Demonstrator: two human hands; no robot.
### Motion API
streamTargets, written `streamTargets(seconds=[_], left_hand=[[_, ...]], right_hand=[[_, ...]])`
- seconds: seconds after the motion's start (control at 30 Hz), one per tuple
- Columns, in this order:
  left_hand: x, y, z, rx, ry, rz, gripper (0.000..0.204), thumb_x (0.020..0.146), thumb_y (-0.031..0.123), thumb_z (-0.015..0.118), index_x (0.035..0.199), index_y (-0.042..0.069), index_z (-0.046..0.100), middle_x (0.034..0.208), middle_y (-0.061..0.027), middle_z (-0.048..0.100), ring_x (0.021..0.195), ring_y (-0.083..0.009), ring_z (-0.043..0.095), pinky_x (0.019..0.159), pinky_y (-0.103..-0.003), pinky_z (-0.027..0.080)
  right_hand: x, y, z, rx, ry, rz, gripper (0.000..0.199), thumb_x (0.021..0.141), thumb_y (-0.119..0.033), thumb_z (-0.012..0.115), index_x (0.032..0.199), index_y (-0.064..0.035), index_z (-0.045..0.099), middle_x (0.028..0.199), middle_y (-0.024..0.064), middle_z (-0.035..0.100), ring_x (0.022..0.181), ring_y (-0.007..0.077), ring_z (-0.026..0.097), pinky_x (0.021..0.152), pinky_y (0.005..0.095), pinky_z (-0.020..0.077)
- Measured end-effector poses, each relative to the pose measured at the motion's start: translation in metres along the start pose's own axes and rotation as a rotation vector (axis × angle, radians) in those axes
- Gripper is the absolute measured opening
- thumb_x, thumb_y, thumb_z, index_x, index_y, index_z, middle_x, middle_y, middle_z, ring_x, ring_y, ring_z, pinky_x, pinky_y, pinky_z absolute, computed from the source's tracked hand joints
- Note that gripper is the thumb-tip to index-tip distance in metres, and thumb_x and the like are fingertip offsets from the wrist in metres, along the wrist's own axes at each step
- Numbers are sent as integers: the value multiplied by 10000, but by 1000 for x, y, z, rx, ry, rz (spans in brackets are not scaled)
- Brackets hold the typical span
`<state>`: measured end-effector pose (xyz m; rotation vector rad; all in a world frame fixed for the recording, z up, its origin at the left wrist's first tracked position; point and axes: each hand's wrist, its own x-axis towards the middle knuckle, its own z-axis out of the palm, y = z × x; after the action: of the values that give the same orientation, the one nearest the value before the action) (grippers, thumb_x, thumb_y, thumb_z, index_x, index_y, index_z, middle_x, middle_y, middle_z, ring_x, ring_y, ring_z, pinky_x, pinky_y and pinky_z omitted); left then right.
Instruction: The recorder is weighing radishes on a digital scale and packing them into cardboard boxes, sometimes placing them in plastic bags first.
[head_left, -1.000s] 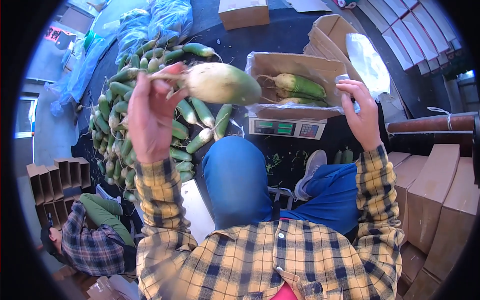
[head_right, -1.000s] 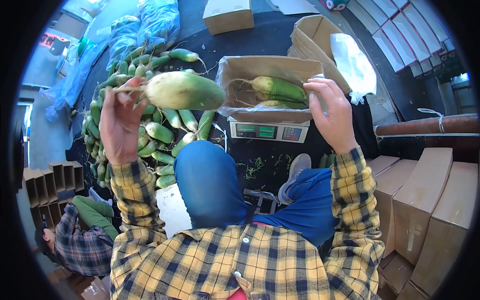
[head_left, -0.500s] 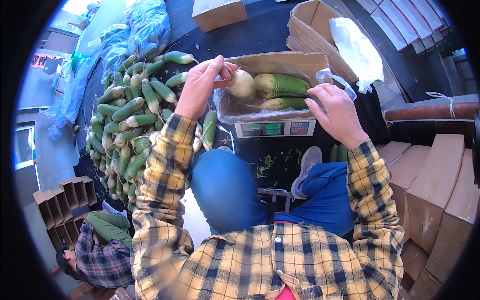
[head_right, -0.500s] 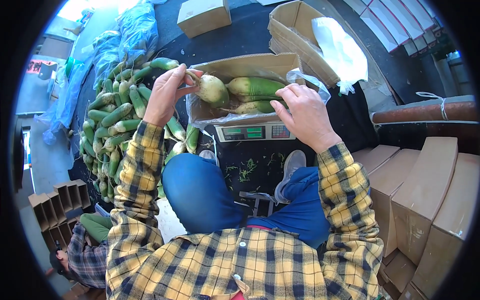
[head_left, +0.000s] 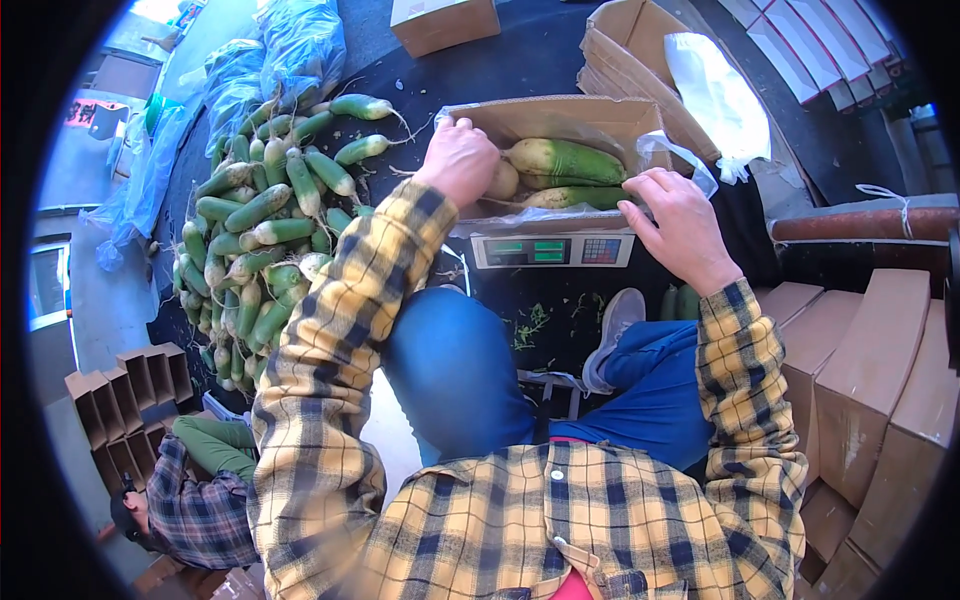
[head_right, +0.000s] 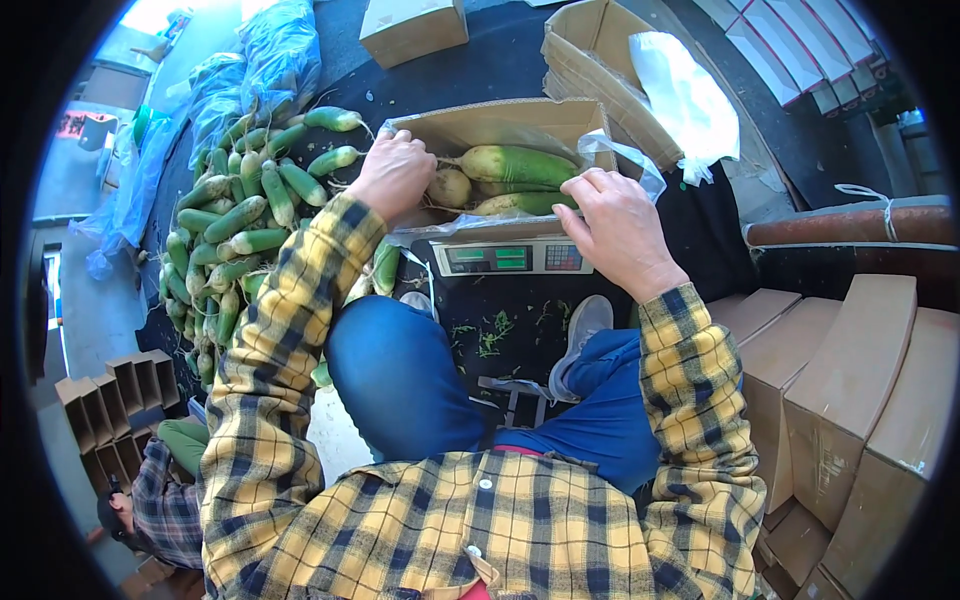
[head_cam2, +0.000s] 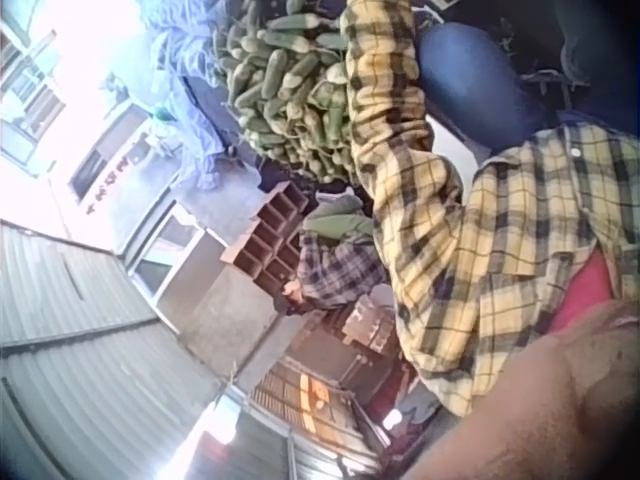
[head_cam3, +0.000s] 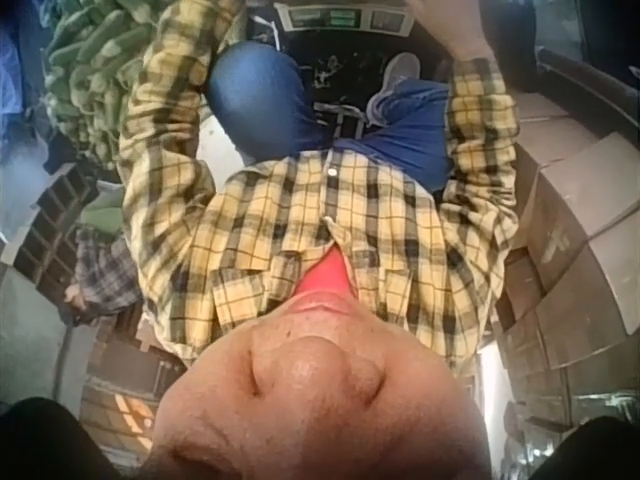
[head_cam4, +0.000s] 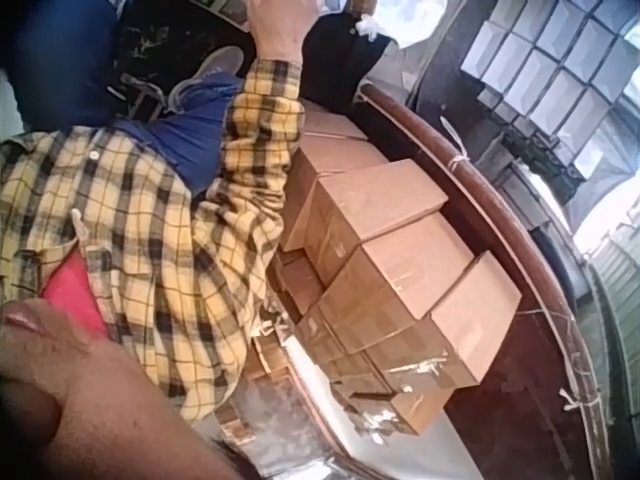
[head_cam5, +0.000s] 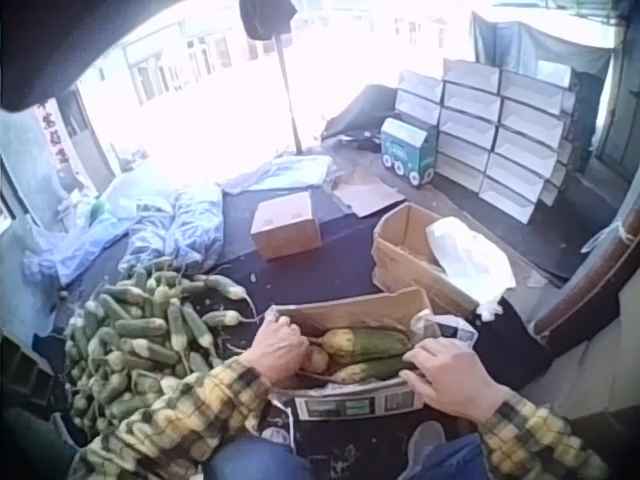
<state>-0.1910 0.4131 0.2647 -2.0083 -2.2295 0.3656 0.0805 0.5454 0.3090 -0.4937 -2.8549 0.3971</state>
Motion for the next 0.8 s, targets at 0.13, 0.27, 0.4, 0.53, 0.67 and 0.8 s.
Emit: streamTargets(seconds=[0.13,0.27,0.4,0.53,0.67,0.8], left_hand=[[15,-8,3,55,-43,40,135,807,151,614,792,104,739,905,-83,690,965,-256,631,844,-410,449],[23,-8,2,96,-24,63,135,835,196,632,834,110,736,923,-77,680,989,-254,634,848,-428,455],[16,-18,7,42,155,-21,159,843,244,664,943,120,677,928,-69,669,984,-241,630,827,-405,474],[-9,-30,-4,16,368,-126,134,850,163,627,977,124,640,967,-60,618,968,-244,618,770,-393,476],[-29,-43,-17,-168,430,-281,277,864,281,701,1042,88,613,965,-96,619,918,-303,644,753,-423,508],[-43,-42,-29,-267,381,-418,345,922,366,647,1083,64,607,943,-149,665,834,-351,676,666,-448,527]], right_hand=[[-1,4,4,-20,6,-7,226,930,-224,640,1027,-20,656,1018,133,652,994,321,627,879,424,491],[-2,5,4,-50,-13,-9,219,926,-223,646,1018,-25,661,1013,130,653,991,319,629,878,422,493],[-4,6,4,-64,-12,1,210,928,-224,644,1013,-33,667,1010,122,657,987,311,632,881,421,495],[-4,7,7,-63,-22,3,211,934,-229,639,1015,-36,668,1006,118,660,986,302,634,886,422,495],[-3,6,3,-77,-29,-3,222,935,-235,638,1024,-34,667,1008,118,661,987,300,634,889,421,495],[-3,8,7,-70,-10,-9,217,927,-240,639,1000,-38,665,979,113,660,971,290,636,889,419,493]])
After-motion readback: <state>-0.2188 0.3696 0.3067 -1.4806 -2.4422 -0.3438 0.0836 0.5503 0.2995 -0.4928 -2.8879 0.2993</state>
